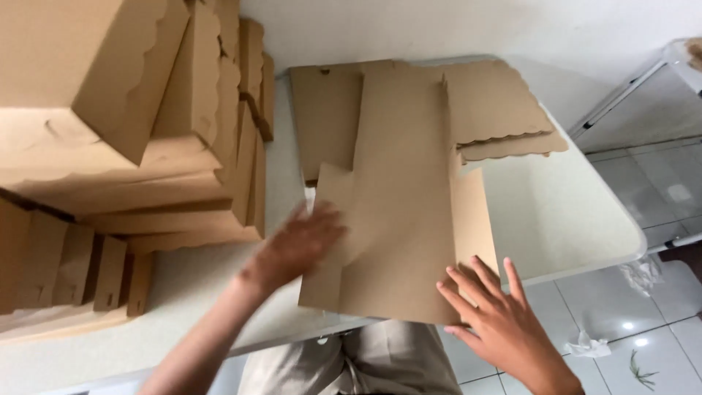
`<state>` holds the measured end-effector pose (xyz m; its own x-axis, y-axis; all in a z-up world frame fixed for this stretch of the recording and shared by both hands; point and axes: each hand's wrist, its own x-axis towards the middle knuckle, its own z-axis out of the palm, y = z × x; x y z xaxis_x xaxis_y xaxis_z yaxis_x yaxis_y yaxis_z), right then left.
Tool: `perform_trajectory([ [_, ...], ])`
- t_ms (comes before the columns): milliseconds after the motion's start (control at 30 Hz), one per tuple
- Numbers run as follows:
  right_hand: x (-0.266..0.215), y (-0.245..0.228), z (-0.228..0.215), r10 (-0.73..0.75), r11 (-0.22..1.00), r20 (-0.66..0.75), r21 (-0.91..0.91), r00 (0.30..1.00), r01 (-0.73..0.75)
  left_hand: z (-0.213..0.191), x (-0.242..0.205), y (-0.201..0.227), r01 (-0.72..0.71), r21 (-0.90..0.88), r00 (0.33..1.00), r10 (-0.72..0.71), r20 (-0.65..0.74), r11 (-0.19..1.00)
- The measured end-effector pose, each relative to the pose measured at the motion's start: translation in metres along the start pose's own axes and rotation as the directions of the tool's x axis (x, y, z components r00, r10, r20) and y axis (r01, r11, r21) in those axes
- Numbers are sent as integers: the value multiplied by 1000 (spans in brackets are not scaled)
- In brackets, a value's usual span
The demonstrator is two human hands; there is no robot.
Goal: The person assembles a flat cardboard box by folding its sides and interlocking tabs to form a three-dimensional container. The person handles multiple flat cardboard pieces, folding and locking them into place on a table.
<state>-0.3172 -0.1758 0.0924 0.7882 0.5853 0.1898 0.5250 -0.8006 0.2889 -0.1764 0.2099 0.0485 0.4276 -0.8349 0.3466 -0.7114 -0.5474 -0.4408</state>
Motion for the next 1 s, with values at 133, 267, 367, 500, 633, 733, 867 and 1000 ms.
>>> perform_trajectory([
  [133, -2, 2, 0, 3, 999, 23, 53, 1000, -4, -62, 18, 54, 18, -531, 996, 34, 87, 847],
  [267, -7, 2, 8, 22, 999, 33, 29, 999, -23, -42, 2, 73, 91, -503, 989, -17, 150, 859],
  [367, -3, 3, 14, 21, 996, 18, 87, 1000, -23, -40, -2, 67, 97, -512, 992, -41, 120, 854],
  [500, 3, 12, 12, -3, 978, 21, 210, 1000, -2, -35, -8, 64, 46, -506, 999, -30, 39, 862],
  [633, 14, 28, 9, -5, 931, 1, 366, 1000, 4, -64, 10, 45, -4, -412, 995, -39, -97, 911],
  [733, 35, 40, -7, -7, 848, 52, 530, 999, -21, -54, 17, 34, 75, -564, 997, -66, 38, 823],
  [867, 64, 62, -21, 68, 780, 430, 540, 900, -317, -45, 51, -5, 360, -802, 913, -2, 409, 477],
  [1000, 85, 82, -17, 150, 784, 633, 391, 759, -481, -55, 85, -36, 625, -622, 658, 109, 745, 472],
])
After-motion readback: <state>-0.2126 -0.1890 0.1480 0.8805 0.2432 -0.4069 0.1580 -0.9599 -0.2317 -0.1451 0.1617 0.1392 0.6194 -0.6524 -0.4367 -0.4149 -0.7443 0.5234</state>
